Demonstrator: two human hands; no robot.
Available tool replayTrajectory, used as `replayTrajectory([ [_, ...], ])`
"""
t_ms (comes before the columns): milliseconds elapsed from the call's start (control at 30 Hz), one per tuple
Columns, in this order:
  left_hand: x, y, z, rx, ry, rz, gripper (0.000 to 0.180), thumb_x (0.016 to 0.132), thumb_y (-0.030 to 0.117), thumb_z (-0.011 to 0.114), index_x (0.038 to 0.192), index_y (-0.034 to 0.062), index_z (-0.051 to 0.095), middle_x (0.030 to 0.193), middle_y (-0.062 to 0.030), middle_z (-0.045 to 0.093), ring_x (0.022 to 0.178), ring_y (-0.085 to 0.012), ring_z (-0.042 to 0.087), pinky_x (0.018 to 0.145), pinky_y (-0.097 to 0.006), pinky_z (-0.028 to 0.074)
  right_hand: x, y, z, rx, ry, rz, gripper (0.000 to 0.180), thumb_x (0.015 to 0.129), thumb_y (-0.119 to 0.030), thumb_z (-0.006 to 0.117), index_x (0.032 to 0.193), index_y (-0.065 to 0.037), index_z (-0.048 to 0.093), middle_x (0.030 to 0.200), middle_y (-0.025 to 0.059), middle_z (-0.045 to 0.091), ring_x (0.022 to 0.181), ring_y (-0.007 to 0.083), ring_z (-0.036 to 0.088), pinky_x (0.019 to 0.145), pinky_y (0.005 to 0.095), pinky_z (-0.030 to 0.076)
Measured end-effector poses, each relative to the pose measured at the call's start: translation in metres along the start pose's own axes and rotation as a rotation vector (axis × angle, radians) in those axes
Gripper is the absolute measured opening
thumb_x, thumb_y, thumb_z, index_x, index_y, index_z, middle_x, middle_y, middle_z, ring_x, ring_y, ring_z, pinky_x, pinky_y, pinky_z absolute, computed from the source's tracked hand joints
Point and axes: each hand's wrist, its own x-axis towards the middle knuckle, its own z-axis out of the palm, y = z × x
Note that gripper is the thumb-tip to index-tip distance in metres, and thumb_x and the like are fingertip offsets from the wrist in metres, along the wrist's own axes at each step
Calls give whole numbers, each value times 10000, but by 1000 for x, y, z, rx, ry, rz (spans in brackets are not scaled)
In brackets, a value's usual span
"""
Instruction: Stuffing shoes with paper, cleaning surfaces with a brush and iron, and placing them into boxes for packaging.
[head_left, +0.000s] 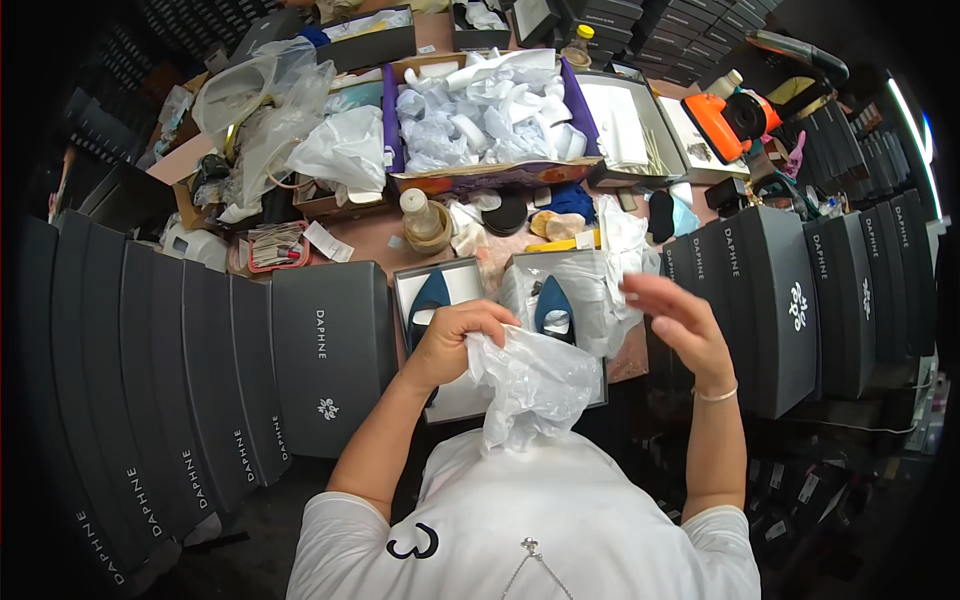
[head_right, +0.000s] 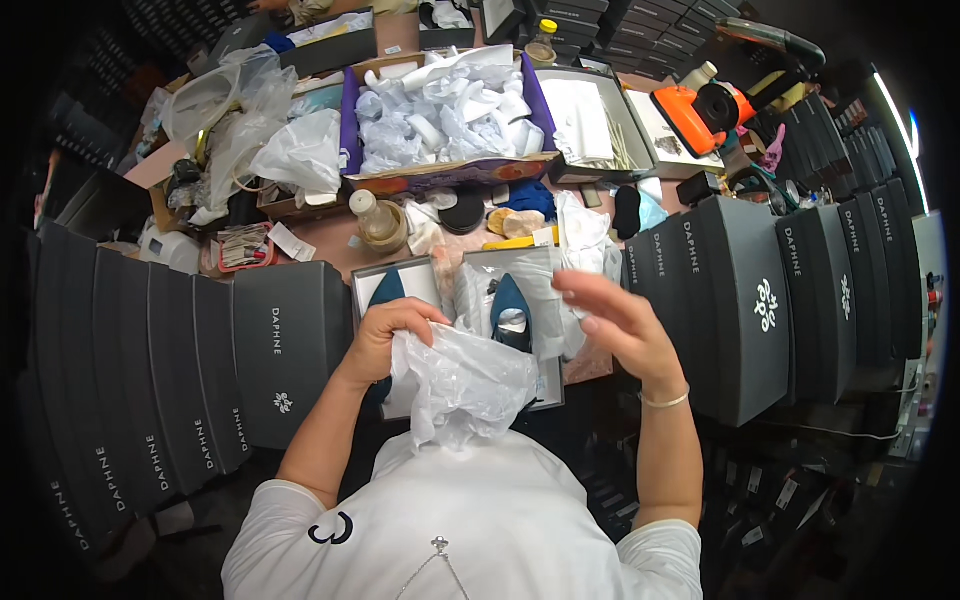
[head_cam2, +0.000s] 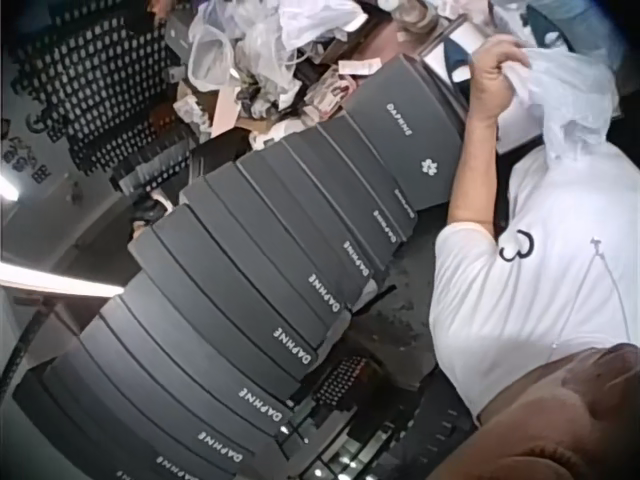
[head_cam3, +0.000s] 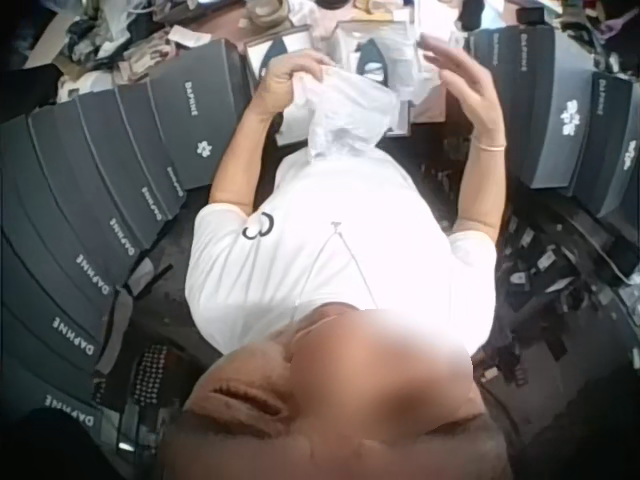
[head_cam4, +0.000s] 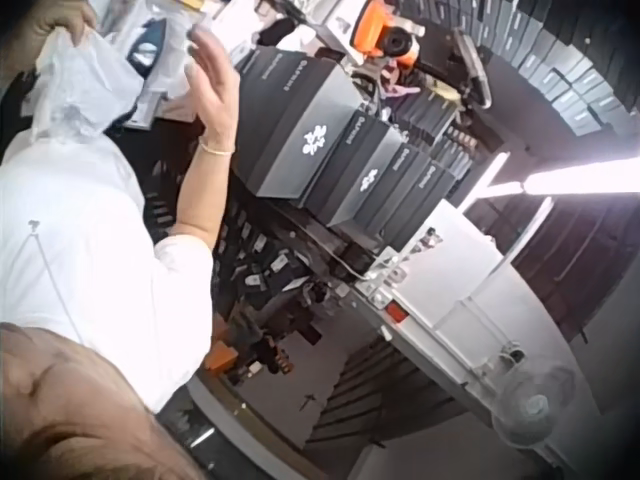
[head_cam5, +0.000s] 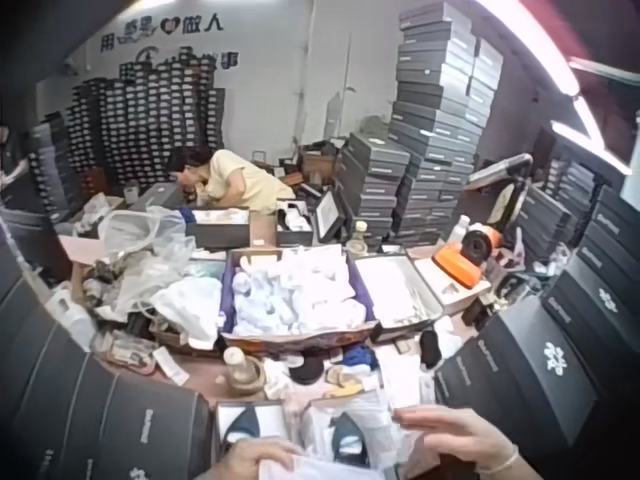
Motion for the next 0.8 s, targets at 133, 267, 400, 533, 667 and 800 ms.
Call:
replayTrajectory([
  [133,20,20,29,255,165,155,290,738,-50,698,1015,27,663,992,-108,659,890,-180,640,792,-275,505,37,19,60,-520,-301,-13,668,756,-193,786,1302,46,484,1172,186,632,1064,235,606,930,336,451],
  [267,10,-5,8,-599,-49,-404,581,942,518,499,1221,14,574,1114,-81,647,1030,-178,596,932,-309,433,40,46,64,-94,-117,184,351,786,-134,741,1079,25,632,924,94,697,816,132,623,762,296,493],
  [400,-14,-15,35,-562,16,-333,627,922,428,589,1337,-17,438,1199,-99,569,1160,-183,506,1027,-344,371,45,60,74,-356,145,78,257,808,-97,700,1037,6,644,894,104,697,767,153,636,700,299,496],
  [533,-33,-26,48,-705,149,-671,606,874,222,690,1347,-30,408,1200,-77,565,1093,-171,558,975,-303,426,44,63,81,-560,163,30,188,839,-69,668,1011,6,647,853,105,688,745,94,600,665,281,492],
  [667,-52,-26,21,-586,-28,-711,629,820,260,759,1289,-41,468,1146,-65,596,1051,-158,577,961,-292,441,38,68,76,-586,135,6,169,829,-64,667,985,-4,645,808,133,654,704,236,620,641,328,488],
  [800,-38,-24,36,-330,98,-453,510,836,216,731,1253,13,518,1147,-61,583,1126,-161,529,945,-287,433,31,70,91,-752,17,-135,317,783,-35,650,1096,-53,607,840,168,597,765,371,596,650,395,493],
])
